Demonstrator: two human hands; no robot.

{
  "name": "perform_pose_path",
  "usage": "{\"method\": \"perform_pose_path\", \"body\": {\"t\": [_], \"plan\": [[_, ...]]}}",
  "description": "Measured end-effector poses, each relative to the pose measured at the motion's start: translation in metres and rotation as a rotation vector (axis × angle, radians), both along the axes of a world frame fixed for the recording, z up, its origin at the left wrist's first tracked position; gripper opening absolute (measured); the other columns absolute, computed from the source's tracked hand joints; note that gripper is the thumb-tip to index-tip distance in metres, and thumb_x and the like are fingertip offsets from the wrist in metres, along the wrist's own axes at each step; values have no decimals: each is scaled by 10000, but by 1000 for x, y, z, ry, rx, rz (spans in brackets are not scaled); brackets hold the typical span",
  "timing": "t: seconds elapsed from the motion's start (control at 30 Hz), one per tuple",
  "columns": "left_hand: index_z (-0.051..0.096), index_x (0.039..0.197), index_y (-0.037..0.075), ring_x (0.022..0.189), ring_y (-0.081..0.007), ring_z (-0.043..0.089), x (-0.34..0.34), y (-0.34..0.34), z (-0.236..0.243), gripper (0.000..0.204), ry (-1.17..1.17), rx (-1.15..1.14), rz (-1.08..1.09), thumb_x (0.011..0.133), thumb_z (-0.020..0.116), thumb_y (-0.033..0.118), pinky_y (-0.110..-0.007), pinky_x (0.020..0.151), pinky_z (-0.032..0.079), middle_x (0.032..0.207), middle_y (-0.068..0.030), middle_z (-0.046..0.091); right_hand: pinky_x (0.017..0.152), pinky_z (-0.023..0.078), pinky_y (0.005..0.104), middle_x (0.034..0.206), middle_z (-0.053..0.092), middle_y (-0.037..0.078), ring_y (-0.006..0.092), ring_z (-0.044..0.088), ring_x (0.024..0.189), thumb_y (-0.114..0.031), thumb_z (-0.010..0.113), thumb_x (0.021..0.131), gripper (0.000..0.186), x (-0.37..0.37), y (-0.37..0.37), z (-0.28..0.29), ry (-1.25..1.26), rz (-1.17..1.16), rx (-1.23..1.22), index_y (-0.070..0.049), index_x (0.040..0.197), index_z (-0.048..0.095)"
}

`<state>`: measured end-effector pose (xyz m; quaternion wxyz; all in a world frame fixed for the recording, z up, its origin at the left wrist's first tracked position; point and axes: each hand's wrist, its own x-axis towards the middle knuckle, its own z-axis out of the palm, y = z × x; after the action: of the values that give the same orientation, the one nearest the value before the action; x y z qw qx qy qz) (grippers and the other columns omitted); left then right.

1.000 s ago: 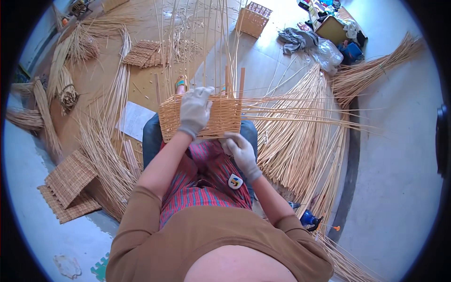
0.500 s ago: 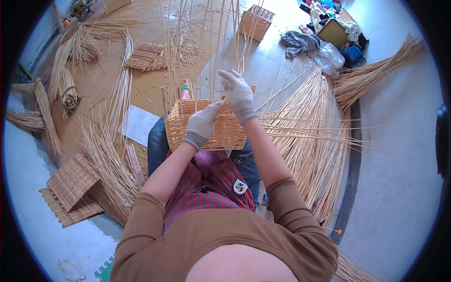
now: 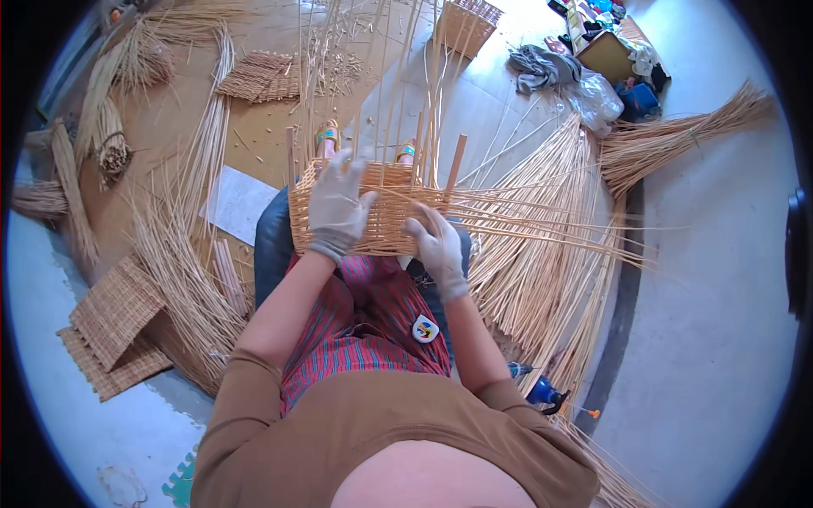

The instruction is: Weaving a rectangular basket using long straw or rattan strips.

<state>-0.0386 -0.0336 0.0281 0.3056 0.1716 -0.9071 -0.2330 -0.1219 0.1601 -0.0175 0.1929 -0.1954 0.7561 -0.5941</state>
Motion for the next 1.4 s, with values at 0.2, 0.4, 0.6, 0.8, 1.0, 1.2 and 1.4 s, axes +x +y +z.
{"method": "perform_pose_path", "body": {"t": [0.2,0.4,0.6,0.8,1.0,1.2,1.4], "plan": [[266,1577,243,912,-370,661,24,5,-45,905,-128,46,-17,815,755,228,-476,791,540,1298,-126,525,776,529,350,1046,699,127,210,670,904,-163,627,972,435,-55,-121,42,735,-36,-96,-73,1392,558],[391,1522,306,884,-359,668,21,8,-33,757,-380,9,69,847,712,191,-464,776,546,1267,-159,520,793,519,319,1257,630,93,151,612,938,0,553,894,633,-58,-99,47,439,-225,-469,-33,1505,390],[562,1390,285,928,-354,654,21,6,-30,547,-395,-12,53,871,692,175,-472,838,531,1334,-168,506,740,506,262,1163,602,116,125,583,863,-8,547,952,615,34,81,31,306,-565,-176,-35,1523,318],[598,1264,138,1117,-382,588,15,79,-35,449,-63,137,-268,835,731,150,-454,965,482,1286,-172,558,859,499,439,1102,634,94,319,635,1016,-250,798,736,460,140,153,9,803,366,392,-180,1176,682],[677,997,52,942,-352,651,46,126,-75,211,-466,597,-540,945,608,244,-424,874,511,962,-157,676,785,514,441,990,652,121,337,642,912,-258,716,830,263,106,102,-7,713,341,467,-138,1060,671],[576,1219,54,894,-174,684,58,81,-71,395,-562,1653,-459,1048,503,403,-336,771,592,1018,-75,663,859,553,344,1061,690,109,260,694,988,-83,795,809,539,82,82,9,119,136,-3,-109,1282,536],[585,1110,69,868,-141,665,36,55,-68,339,-197,1688,-465,939,705,336,-293,726,603,1008,-34,639,819,554,385,1052,682,148,339,689,964,-79,792,788,404,33,30,59,496,387,211,-84,1143,601]]}}
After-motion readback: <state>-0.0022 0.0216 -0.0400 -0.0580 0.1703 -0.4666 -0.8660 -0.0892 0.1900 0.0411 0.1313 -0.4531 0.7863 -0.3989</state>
